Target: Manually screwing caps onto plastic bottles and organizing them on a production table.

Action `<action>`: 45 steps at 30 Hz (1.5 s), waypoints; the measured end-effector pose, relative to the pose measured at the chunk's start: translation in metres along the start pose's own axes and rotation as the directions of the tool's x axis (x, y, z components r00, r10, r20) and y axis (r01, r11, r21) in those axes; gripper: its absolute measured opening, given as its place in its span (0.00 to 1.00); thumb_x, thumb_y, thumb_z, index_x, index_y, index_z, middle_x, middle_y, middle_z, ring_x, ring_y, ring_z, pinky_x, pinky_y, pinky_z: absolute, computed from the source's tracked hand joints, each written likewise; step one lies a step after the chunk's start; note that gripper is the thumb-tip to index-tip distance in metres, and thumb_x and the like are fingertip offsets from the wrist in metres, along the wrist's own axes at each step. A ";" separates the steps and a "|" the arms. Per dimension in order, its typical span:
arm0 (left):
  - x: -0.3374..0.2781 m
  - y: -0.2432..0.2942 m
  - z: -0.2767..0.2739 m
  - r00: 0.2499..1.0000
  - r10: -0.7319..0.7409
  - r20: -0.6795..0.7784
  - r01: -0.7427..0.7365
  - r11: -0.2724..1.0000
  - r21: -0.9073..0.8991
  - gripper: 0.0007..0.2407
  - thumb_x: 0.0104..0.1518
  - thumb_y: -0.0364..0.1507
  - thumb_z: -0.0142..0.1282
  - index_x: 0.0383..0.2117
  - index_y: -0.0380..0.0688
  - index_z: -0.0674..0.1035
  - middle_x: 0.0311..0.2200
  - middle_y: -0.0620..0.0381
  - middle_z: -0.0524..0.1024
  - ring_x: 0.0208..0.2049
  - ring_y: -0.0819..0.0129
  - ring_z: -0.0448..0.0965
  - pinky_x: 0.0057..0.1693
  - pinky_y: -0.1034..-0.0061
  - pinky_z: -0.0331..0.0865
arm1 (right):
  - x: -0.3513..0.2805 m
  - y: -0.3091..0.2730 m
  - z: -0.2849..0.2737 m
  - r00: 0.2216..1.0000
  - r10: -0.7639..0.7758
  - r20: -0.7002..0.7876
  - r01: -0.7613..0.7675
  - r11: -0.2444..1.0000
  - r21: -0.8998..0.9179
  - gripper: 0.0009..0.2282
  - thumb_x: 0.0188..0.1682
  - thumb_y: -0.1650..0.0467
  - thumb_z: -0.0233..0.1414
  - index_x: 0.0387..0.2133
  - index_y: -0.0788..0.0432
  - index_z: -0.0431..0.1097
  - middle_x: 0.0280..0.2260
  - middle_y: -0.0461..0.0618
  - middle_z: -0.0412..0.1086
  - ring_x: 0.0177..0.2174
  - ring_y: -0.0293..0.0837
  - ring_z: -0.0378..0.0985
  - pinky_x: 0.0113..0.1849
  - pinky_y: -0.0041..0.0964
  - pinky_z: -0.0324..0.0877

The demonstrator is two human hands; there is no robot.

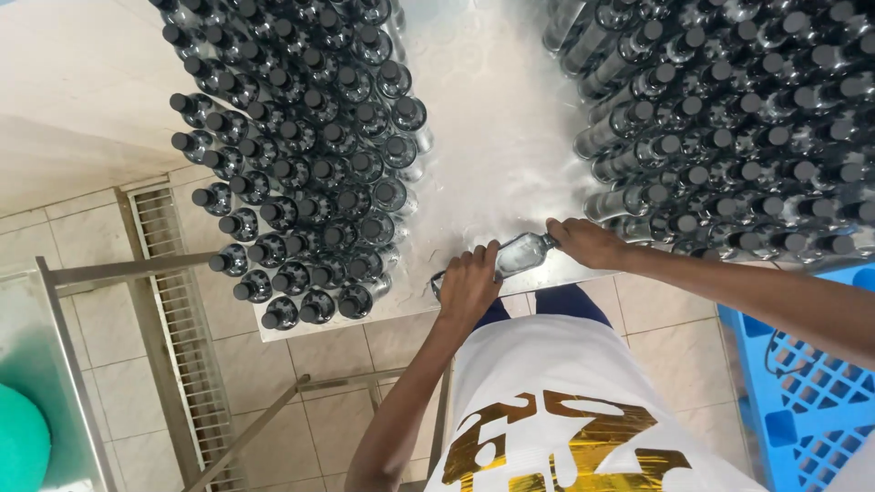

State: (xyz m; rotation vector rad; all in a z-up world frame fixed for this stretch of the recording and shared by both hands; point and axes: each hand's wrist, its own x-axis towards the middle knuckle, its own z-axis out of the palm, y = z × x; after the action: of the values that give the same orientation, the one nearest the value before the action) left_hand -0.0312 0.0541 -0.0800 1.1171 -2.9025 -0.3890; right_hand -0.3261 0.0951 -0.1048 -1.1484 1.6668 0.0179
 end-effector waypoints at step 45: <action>0.041 -0.028 0.004 0.809 -0.549 -0.211 0.223 0.619 -0.753 0.28 0.60 0.28 0.68 0.64 0.24 0.70 0.52 0.27 0.76 0.56 0.33 0.78 0.62 0.45 0.73 | 0.002 -0.194 -0.019 0.797 -0.433 -0.422 0.389 0.901 -0.189 0.19 0.54 0.57 0.64 0.43 0.61 0.72 0.34 0.68 0.79 0.40 0.71 0.83 0.42 0.63 0.78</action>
State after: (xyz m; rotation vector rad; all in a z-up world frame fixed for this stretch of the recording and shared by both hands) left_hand -0.0435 0.0083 -0.0940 1.4297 -1.8022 -1.0064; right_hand -0.2078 -0.0203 -0.0008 -1.6661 1.7885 -0.4941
